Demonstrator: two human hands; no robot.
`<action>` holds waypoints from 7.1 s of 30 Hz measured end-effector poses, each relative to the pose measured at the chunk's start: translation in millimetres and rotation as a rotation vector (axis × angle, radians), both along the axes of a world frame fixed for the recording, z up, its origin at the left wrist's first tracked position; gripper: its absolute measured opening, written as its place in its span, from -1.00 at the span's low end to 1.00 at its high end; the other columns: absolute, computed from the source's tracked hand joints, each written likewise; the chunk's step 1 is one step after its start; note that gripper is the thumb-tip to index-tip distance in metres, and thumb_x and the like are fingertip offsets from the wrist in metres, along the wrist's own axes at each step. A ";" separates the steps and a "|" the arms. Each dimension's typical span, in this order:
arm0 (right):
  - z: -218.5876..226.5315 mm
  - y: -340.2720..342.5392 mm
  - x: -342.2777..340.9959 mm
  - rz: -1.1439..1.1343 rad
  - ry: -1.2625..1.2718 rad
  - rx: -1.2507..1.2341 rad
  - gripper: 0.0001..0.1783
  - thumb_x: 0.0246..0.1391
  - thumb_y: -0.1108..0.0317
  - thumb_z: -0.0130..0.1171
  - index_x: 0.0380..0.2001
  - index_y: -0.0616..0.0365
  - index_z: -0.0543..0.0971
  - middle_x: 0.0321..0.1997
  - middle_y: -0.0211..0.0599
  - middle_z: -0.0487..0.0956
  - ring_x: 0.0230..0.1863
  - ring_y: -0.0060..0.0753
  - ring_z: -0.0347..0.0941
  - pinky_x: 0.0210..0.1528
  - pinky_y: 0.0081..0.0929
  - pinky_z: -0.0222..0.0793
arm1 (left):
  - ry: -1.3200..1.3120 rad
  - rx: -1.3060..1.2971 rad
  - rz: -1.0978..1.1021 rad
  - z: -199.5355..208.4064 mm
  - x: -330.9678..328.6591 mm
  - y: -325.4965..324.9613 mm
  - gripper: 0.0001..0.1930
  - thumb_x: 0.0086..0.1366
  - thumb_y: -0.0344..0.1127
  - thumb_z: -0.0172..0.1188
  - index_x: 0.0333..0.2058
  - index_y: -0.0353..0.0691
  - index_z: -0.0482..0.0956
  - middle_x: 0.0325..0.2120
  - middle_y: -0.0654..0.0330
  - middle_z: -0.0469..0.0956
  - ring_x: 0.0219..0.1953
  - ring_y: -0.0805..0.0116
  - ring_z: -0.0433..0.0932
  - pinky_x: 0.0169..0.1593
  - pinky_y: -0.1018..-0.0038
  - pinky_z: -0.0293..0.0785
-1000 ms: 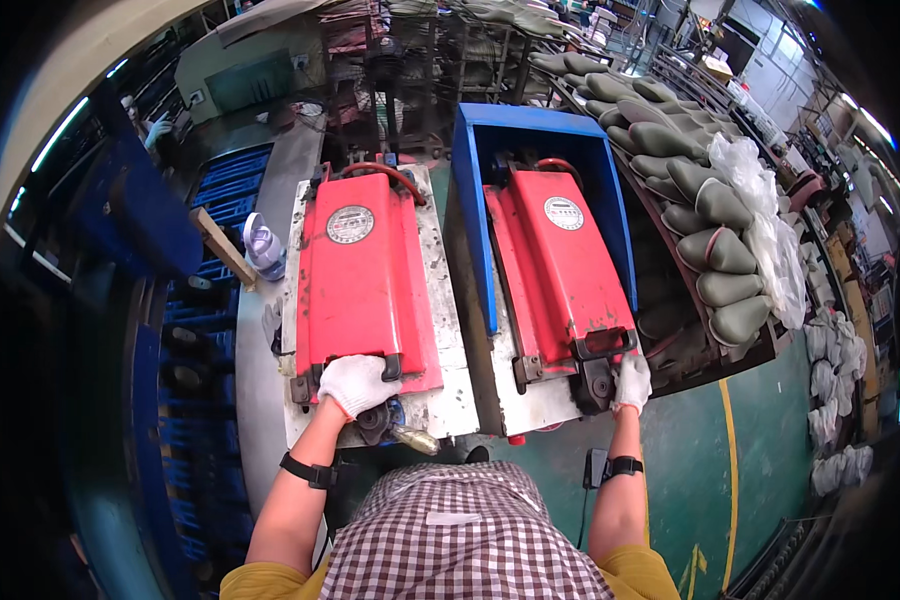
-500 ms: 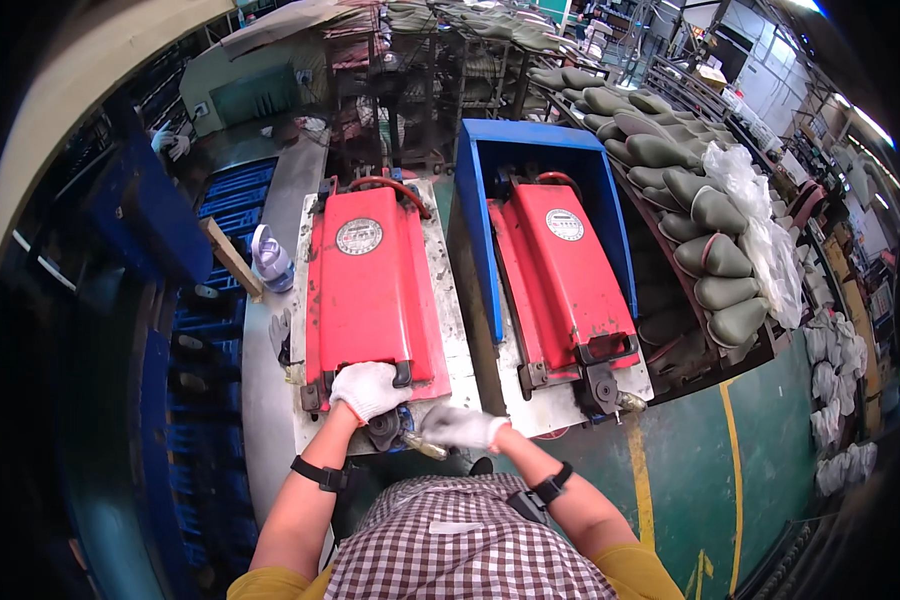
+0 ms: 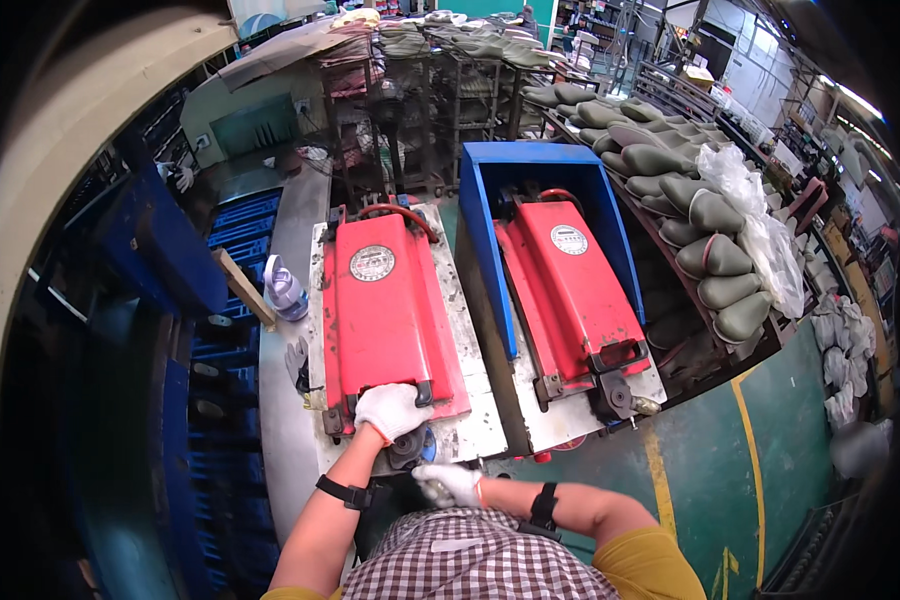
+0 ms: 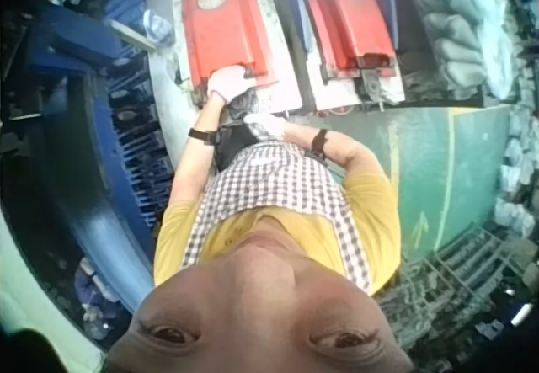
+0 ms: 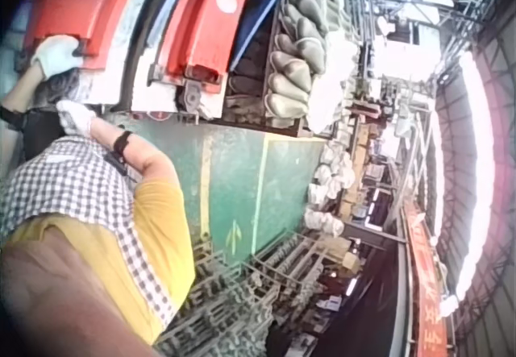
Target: Using industrial machinery to press or shape shoe components.
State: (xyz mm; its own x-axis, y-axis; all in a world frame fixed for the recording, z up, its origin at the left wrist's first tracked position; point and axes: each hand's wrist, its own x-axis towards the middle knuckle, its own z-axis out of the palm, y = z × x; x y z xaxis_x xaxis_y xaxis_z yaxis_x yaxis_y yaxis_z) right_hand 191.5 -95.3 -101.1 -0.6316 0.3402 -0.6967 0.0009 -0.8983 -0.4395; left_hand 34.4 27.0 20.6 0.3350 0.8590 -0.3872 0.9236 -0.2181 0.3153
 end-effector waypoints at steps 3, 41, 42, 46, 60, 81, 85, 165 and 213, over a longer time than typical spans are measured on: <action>10.0 -8.9 -16.1 0.083 -0.059 0.075 -0.53 0.36 -0.20 0.08 -0.15 0.00 0.50 -0.48 -0.45 0.54 -0.57 -0.52 0.38 -0.53 -0.54 0.28 | -0.042 0.059 -0.026 -14.9 -2.7 1.6 -0.50 0.22 0.20 0.18 -0.22 -0.11 0.78 -0.26 -0.02 0.75 -0.16 -0.02 0.74 -0.03 0.09 0.63; 8.1 192.1 -122.3 -0.247 -1.623 1.873 -0.23 -0.03 -0.19 0.36 0.24 -0.12 0.56 0.26 -0.13 0.58 0.24 0.01 0.52 0.19 -0.03 0.49 | -0.521 1.258 -0.117 111.9 -95.3 15.8 -0.35 0.05 -0.36 0.48 0.18 -0.18 0.56 0.19 -0.05 0.52 0.30 -0.24 0.44 0.34 0.01 0.38; -3.3 201.8 -113.3 -0.211 -1.572 1.805 -0.25 -0.02 -0.17 0.36 0.23 -0.12 0.56 0.25 -0.14 0.59 0.25 0.01 0.52 0.19 -0.06 0.50 | -0.577 1.242 -0.144 107.7 -97.1 13.3 -0.38 0.06 -0.37 0.46 0.17 -0.20 0.56 0.17 -0.09 0.53 0.25 -0.24 0.48 0.33 0.00 0.39; 1.8 201.1 -79.1 -0.278 -1.018 1.471 -0.40 0.10 -0.02 0.29 0.20 -0.09 0.59 0.21 -0.19 0.63 0.25 0.02 0.52 0.24 -0.07 0.46 | -0.753 1.078 0.059 60.5 -137.5 -51.5 -0.52 0.24 -0.42 0.30 0.15 -0.34 0.55 0.12 -0.05 0.55 0.14 -0.07 0.56 0.26 0.08 0.44; 73.3 40.2 -97.7 -0.097 -0.039 0.663 -0.31 0.44 0.24 0.09 0.52 0.24 0.20 0.56 -0.11 0.27 0.57 -0.21 0.14 0.57 -0.31 0.01 | -2.154 -0.525 1.213 -82.0 -130.5 -126.9 -0.35 0.43 0.00 0.15 0.38 -0.16 0.29 0.27 0.07 0.48 0.28 0.09 0.50 0.42 0.04 0.37; 14.0 52.9 -61.2 -0.050 -1.203 1.635 -0.82 0.16 0.32 0.26 -0.21 0.09 0.73 -0.23 -0.19 0.70 -0.14 -0.02 0.58 0.00 -0.16 0.49 | -1.110 0.180 2.038 -295.4 -475.1 -133.0 -0.27 0.20 0.21 0.37 0.29 0.16 0.42 0.28 0.26 0.42 0.34 0.06 0.33 0.40 -0.28 0.13; 17.3 51.5 -63.8 -0.060 -1.193 1.639 -0.83 0.15 0.34 0.27 -0.22 0.10 0.72 -0.26 -0.15 0.68 -0.17 0.00 0.57 -0.05 -0.15 0.49 | -1.052 0.159 2.141 -308.8 -475.9 -131.7 -0.35 0.30 0.15 0.33 0.30 0.17 0.41 0.24 0.29 0.47 0.31 0.11 0.38 0.39 -0.26 0.16; 12.8 181.7 -74.4 -0.208 -1.087 1.520 -0.39 0.05 -0.05 0.38 0.10 0.07 0.64 0.11 0.10 0.61 0.18 0.21 0.49 0.21 0.03 0.43 | -0.575 1.125 -0.245 152.3 -123.0 13.4 -0.45 0.35 -0.26 0.25 0.25 -0.39 0.45 0.10 -0.06 0.60 0.12 0.20 0.62 0.25 0.33 0.48; 7.3 -20.7 73.7 -0.455 0.260 0.110 -0.31 0.36 -0.10 0.13 0.36 0.12 0.37 -0.03 -0.18 0.65 -0.10 -0.27 0.59 -0.06 -0.25 0.52 | -0.041 0.195 -0.229 -19.2 -30.9 -7.0 -0.63 0.41 0.05 0.10 -0.22 -0.19 0.55 -0.45 -0.01 0.69 -0.33 -0.05 0.71 -0.25 0.00 0.60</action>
State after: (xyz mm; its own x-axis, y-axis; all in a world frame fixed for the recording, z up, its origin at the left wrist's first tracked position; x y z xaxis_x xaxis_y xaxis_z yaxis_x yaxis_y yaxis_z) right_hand 265.2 -116.1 -93.8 -0.5505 0.6821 -0.4813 -0.4991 -0.7311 -0.4653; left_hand 3.5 20.0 1.4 0.5400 0.8163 -0.2049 0.8311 -0.4788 0.2829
